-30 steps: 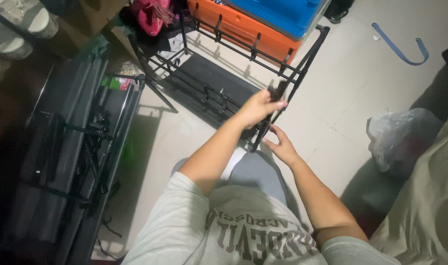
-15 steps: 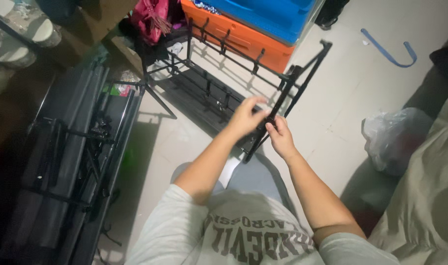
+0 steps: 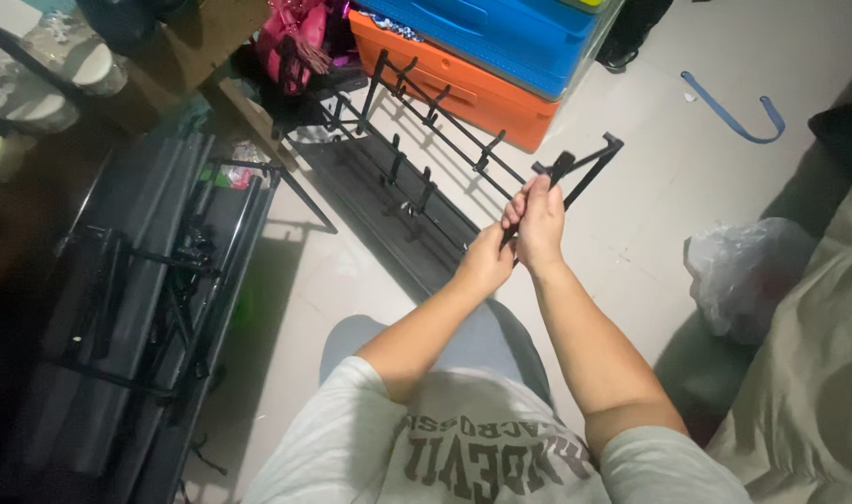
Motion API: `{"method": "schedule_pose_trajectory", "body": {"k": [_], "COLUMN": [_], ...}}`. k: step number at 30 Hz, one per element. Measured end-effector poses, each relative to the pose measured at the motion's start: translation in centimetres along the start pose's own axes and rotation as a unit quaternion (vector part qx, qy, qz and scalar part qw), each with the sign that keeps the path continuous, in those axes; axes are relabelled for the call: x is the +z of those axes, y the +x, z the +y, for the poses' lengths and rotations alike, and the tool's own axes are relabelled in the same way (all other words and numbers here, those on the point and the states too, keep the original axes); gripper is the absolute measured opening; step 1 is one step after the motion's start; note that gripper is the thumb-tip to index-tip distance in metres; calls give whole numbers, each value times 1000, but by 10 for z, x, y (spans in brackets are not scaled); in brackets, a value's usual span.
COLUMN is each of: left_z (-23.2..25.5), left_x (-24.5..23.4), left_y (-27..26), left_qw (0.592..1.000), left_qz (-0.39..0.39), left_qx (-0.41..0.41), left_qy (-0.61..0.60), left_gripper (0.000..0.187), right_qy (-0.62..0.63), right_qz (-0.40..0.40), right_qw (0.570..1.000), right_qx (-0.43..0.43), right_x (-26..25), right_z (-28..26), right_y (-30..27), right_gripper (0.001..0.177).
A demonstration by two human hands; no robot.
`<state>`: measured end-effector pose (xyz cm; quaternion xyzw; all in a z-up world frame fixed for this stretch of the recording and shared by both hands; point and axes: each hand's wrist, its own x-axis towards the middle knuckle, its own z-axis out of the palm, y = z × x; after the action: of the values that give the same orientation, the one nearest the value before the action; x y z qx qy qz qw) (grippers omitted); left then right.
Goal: The person assembles a black metal shoe rack by connecting multiple metal poles and frames. They insert poles into the frame, secure the structure, and adjust the components to form a multi-tiered rack.
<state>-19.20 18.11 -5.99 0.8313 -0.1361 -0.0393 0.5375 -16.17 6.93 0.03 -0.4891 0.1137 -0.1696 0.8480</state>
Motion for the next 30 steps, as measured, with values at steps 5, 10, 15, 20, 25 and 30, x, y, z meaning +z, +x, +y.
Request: {"method": "schedule_pose_trajectory", "body": {"k": [5,10,15,20,25,30], "left_z": [-12,4,36,47,27,3], "left_x": [-1,-19,-62,-106,-147,-188], "left_y": [-10,6,11,17,26,26], "left_qw": [990,986,981,970,949,908], "left_qz": [72,124,161,179,111,110], "left_qx": [121,107,90,113,136,29], "left_qy": [16,-19,-60,-117,-260,-402], "left_gripper": [15,19,26,22,20,26], "right_qy": [-6,-79,-260,-453,-349,-324], "right_qz": [51,-39,-215,-4,66,-116], "right_qw": [998,995,927,833,931,937], "right_qx": [-47,-38,-160,-319,-87,-49], "right_x": [14,35,35,-35,-88,-71], "right_z": [-41,-43,-27,-42,-51,-45], "right_y": [45,35,14,31,72,78], "right_gripper": [35,34,44,27,44,38]}}
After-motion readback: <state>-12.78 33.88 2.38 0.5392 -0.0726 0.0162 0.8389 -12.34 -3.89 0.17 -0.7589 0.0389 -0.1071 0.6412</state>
